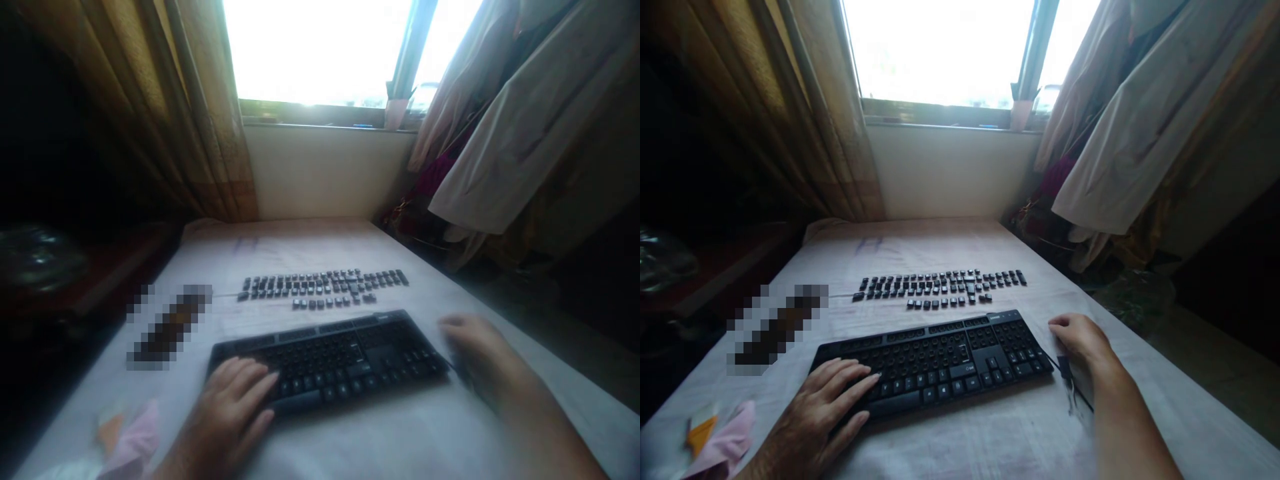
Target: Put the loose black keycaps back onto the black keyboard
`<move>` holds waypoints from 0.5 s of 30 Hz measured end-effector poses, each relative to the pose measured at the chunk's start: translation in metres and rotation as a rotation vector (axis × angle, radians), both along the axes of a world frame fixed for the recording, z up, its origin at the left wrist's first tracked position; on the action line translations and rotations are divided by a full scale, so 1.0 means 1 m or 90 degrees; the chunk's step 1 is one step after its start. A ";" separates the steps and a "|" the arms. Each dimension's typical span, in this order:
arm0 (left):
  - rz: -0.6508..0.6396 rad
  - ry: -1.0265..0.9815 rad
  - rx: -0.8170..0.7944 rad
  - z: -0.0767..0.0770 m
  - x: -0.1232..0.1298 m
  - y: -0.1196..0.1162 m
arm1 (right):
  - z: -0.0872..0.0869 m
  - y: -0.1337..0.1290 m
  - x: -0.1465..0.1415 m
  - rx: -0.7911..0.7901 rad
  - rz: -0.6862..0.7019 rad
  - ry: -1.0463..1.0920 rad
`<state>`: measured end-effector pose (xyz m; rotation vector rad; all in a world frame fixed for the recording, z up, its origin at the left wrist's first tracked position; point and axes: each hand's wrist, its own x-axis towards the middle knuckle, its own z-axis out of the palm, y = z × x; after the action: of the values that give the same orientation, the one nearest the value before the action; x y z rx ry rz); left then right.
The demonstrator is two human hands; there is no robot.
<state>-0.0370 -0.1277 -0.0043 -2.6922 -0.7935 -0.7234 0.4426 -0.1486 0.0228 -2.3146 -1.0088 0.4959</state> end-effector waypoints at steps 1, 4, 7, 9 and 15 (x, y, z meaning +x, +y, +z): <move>0.000 0.000 -0.004 0.001 0.000 0.000 | 0.009 0.000 -0.007 0.003 -0.002 0.035; 0.008 -0.015 -0.025 0.006 0.001 -0.003 | 0.036 0.005 -0.038 0.124 0.045 0.164; 0.024 -0.078 -0.070 0.018 0.011 -0.008 | 0.054 0.015 -0.088 0.252 0.130 0.221; 0.023 -0.117 -0.146 0.029 0.022 -0.013 | 0.056 0.024 -0.129 0.303 0.181 0.272; 0.091 -0.254 -0.526 0.045 0.052 -0.018 | 0.046 0.046 -0.237 0.335 0.291 0.473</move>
<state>0.0145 -0.1455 0.0405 -3.1539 -1.6777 -1.1036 0.2057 -0.1023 0.0688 -1.2629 -1.0971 1.0276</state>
